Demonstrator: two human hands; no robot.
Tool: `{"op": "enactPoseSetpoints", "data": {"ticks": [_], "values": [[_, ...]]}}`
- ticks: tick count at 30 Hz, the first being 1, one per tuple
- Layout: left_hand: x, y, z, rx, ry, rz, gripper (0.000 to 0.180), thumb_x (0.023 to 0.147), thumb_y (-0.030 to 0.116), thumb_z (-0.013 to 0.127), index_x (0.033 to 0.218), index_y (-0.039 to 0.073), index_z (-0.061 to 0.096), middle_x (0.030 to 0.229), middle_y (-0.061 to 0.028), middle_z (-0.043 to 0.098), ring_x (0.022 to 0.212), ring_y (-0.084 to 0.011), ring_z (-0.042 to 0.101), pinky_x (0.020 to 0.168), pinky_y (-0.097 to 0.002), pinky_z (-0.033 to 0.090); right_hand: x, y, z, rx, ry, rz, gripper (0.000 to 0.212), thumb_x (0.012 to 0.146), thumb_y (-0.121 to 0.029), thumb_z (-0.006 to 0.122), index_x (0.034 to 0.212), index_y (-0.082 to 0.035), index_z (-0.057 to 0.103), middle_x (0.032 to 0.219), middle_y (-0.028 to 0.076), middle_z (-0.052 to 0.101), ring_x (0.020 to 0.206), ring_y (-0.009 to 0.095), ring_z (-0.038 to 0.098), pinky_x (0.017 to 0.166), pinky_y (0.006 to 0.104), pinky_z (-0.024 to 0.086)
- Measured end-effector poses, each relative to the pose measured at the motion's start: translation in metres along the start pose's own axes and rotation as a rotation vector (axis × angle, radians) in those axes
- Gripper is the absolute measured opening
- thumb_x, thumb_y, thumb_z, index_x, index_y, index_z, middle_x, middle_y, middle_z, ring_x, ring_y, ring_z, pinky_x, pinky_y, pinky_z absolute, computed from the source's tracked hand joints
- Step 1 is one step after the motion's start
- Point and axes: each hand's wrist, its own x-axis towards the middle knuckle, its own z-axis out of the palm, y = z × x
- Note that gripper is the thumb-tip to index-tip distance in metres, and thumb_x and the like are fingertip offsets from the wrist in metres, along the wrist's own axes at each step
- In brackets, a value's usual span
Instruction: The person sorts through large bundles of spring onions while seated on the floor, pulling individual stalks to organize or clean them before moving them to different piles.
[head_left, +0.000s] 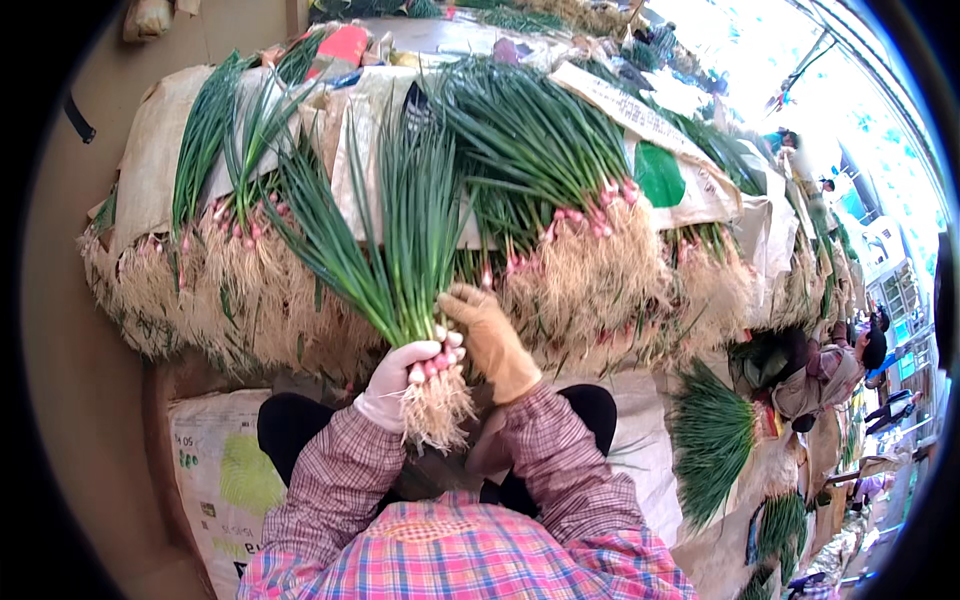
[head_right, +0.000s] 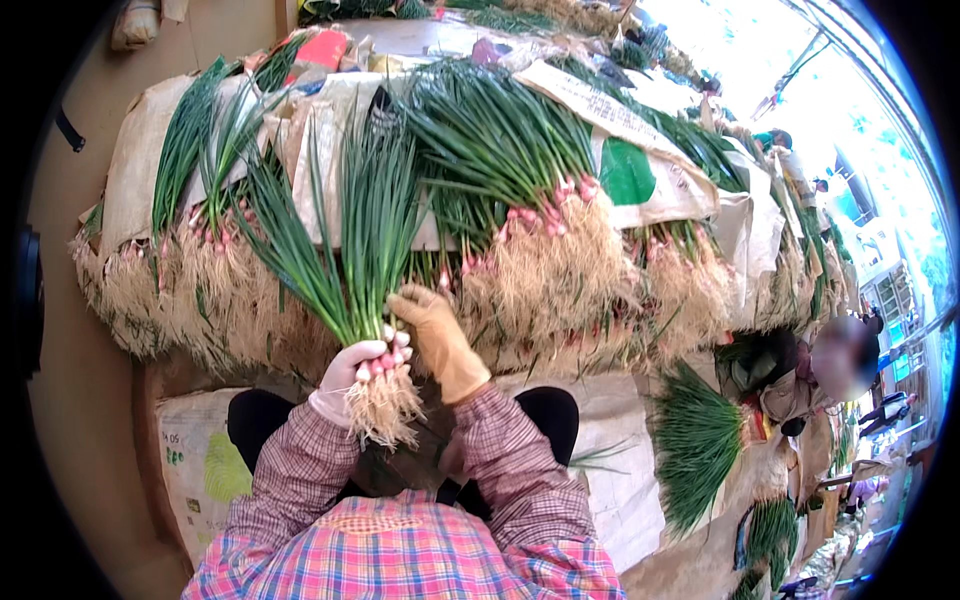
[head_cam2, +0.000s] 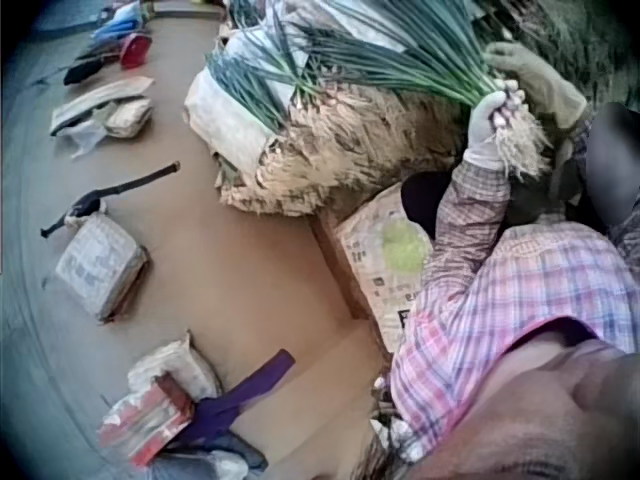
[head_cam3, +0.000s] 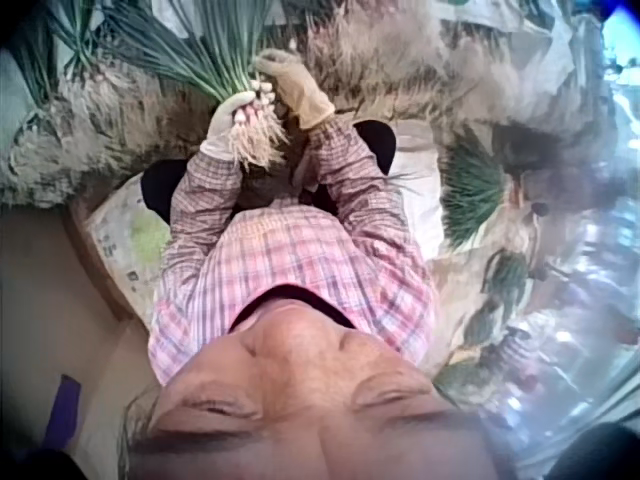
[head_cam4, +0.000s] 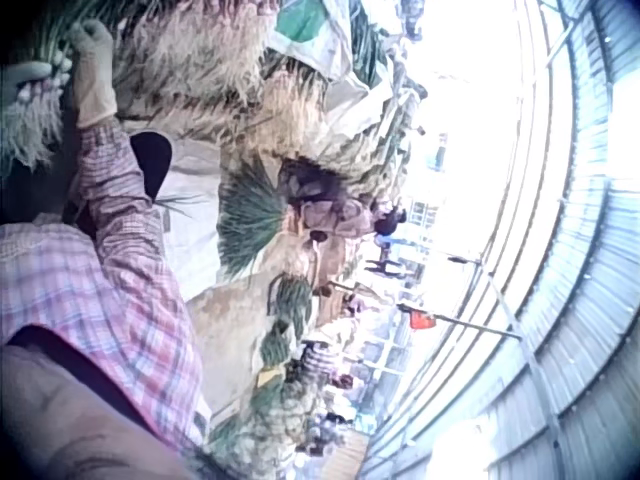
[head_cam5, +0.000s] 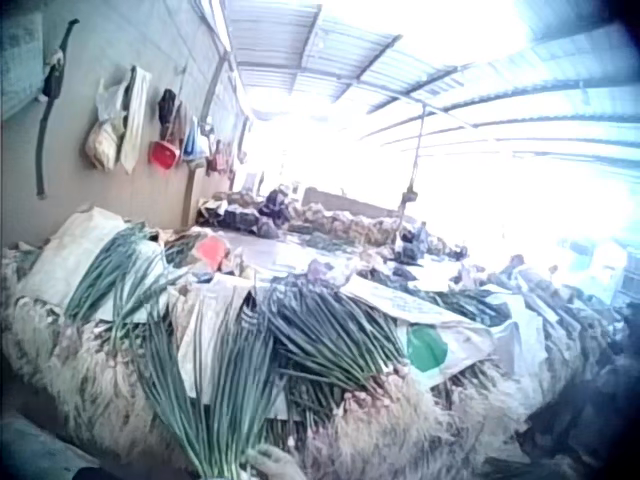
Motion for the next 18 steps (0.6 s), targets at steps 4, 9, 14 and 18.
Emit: {"op": "enactPoseSetpoints", "data": {"ticks": [4, 9, 14, 18], "values": [[-0.002, 0.000, -0.005, -0.048, 0.016, 0.016, 0.021, 0.082, 0.003, 0.055, 0.101, -0.005, 0.057, 0.078, -0.0075, 0.062, 0.069, -0.0124, 0.059, 0.084, -0.0272, 0.050, -0.007, 0.029, 0.007, 0.308, 0.137, 0.046, 0.020, 0.090, -0.023, 0.059, 0.096, -0.004, 0.056, 0.076, 0.000, 0.057, 0.057, 0.009, 0.050, 0.051, 0.0206, 0.042], [0.000, 0.001, -0.013, -0.051, -0.014, -0.051, 0.018, 0.082, 0.002, 0.056, 0.098, -0.003, 0.056, 0.077, -0.0074, 0.061, 0.064, -0.0080, 0.058, 0.077, -0.0195, 0.051, 0.014, 0.043, 0.002, 0.038, 0.362, -0.260, 0.010, 0.092, -0.015, 0.056, 0.090, -0.006, 0.054, 0.074, 0.001, 0.057, 0.055, 0.008, 0.049, 0.046, 0.0200, 0.040], [-0.016, 0.004, 0.008, 0.071, 0.015, 0.105, 0.016, 0.079, -0.001, 0.056, 0.095, -0.002, 0.058, 0.092, -0.0121, 0.062, 0.065, -0.0085, 0.058, 0.067, -0.0221, 0.053, -0.003, 0.015, 0.006, -0.519, 0.266, -0.092, 0.017, 0.091, -0.020, 0.054, 0.087, -0.005, 0.057, 0.076, 0.005, 0.060, 0.057, 0.009, 0.054, 0.047, 0.0210, 0.042], [-0.012, 0.012, 0.004, 0.011, 0.021, 0.133, 0.022, 0.080, 0.002, 0.057, 0.101, -0.003, 0.055, 0.093, -0.0129, 0.062, 0.069, -0.0109, 0.060, 0.068, -0.0212, 0.054, 0.004, -0.074, -0.047, -2.048, 1.099, -0.893, 0.024, 0.087, -0.029, 0.061, 0.078, -0.007, 0.058, 0.069, 0.001, 0.054, 0.054, 0.011, 0.050, 0.042, 0.0242, 0.040]]}}
